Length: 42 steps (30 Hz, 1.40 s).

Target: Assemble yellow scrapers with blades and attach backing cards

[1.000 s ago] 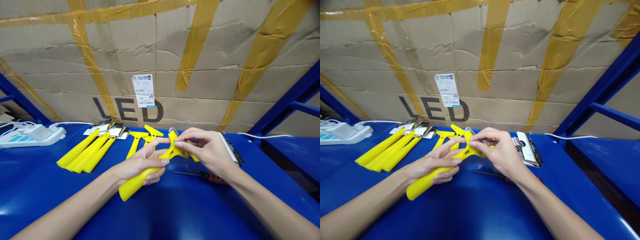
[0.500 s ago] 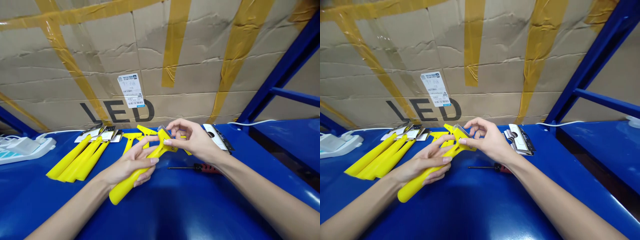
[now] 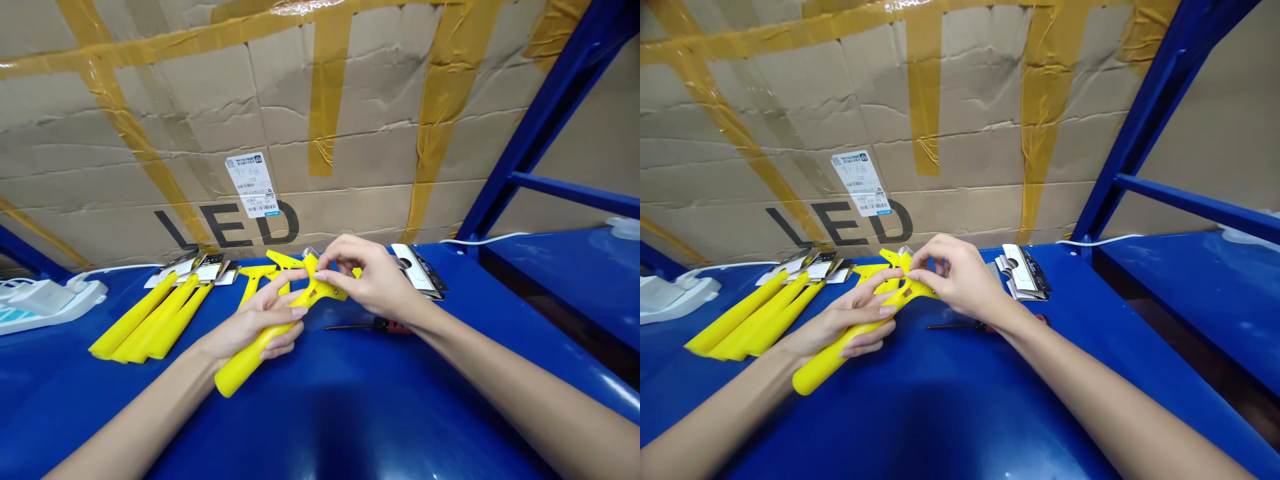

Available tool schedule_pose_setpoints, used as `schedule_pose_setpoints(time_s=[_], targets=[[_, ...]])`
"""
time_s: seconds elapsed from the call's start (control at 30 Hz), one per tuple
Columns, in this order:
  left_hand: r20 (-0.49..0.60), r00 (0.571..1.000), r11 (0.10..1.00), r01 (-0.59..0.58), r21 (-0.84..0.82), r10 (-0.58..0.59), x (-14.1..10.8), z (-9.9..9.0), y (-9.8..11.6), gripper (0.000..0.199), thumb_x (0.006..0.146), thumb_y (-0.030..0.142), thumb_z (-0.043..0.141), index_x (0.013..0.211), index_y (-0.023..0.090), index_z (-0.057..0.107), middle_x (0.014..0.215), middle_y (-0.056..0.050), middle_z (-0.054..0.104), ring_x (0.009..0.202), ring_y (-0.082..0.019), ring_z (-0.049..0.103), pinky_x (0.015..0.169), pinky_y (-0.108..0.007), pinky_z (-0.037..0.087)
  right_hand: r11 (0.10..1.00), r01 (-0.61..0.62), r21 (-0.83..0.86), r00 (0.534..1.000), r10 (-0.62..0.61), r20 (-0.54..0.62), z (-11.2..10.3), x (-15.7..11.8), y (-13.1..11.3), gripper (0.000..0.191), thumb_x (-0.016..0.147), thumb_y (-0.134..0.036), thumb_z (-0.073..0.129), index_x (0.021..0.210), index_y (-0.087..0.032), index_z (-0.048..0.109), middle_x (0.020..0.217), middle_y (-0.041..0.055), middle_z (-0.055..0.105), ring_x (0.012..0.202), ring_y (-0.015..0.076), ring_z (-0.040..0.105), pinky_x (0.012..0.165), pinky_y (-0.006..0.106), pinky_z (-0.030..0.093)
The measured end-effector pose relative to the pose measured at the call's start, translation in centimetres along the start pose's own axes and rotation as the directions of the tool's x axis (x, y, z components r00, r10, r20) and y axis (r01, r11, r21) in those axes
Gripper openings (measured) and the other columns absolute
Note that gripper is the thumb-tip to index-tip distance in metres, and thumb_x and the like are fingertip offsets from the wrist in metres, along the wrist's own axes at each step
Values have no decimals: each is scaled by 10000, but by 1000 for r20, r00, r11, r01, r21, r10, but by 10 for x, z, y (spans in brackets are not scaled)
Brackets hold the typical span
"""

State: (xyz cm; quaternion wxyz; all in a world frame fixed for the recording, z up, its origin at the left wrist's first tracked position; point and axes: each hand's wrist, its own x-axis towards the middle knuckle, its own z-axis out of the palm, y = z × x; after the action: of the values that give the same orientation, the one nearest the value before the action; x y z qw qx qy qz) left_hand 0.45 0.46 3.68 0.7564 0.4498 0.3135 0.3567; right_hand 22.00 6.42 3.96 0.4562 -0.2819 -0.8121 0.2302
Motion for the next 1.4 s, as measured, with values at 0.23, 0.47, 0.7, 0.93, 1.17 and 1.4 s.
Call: schedule_pose_setpoints(time_s=[0.23, 0.47, 0.7, 0.93, 1.17, 1.4], targets=[[23, 1000, 1000, -7, 18, 7, -1, 5, 2, 452, 889, 103, 673, 1271, 274, 504, 777, 47, 582, 382, -19, 431, 338, -115, 362, 925, -263, 275, 958, 216, 188, -8, 4, 7, 343, 774, -401, 819, 989, -165, 694, 905, 9, 645, 689, 106, 465, 647, 259, 404], [51, 999, 999, -2, 38, 0, -1, 4, -1, 459, 905, 101, 650, 1294, 282, 487, 718, 46, 596, 384, -30, 436, 346, -109, 373, 950, -256, 178, 955, 219, 201, -15, 5, 2, 323, 735, -432, 832, 873, -159, 729, 771, -6, 634, 633, 103, 438, 590, 259, 360], [40, 999, 999, 4, 37, -5, -1, 3, 3, 425, 916, 108, 636, 1278, 267, 481, 690, 47, 588, 378, -34, 434, 340, -108, 367, 932, -317, 179, 933, 272, 235, -9, 2, 6, 368, 795, -484, 774, 969, -163, 728, 817, 9, 646, 653, 112, 486, 587, 253, 384], [-10, 1000, 999, 12, -45, -13, 3, 5, -3, 421, 891, 103, 660, 1236, 272, 487, 735, 52, 571, 371, -25, 417, 339, -114, 345, 961, -278, -9, 959, 278, 45, -12, -4, 4, 518, 841, -560, 708, 1222, -218, 633, 1000, 39, 690, 678, 131, 556, 624, 277, 448], [-117, 992, 999, -47, -8, 46, 0, 5, 4, 550, 905, 105, 644, 1367, 255, 385, 684, 57, 547, 384, -42, 422, 364, -129, 346, 924, -117, -363, 888, 261, 378, -61, -45, 1, 329, 917, -524, 636, 938, -212, 740, 889, 53, 723, 790, 196, 627, 732, 329, 464], [-131, 991, 1000, -18, 23, 21, 0, 2, 4, 614, 913, 122, 638, 1423, 263, 328, 652, 57, 551, 370, -48, 411, 368, -136, 342, 877, -149, -456, 802, 377, 464, -75, -74, 18, 254, 844, -404, 750, 1040, -244, 767, 942, 71, 677, 933, 244, 619, 846, 388, 491]])
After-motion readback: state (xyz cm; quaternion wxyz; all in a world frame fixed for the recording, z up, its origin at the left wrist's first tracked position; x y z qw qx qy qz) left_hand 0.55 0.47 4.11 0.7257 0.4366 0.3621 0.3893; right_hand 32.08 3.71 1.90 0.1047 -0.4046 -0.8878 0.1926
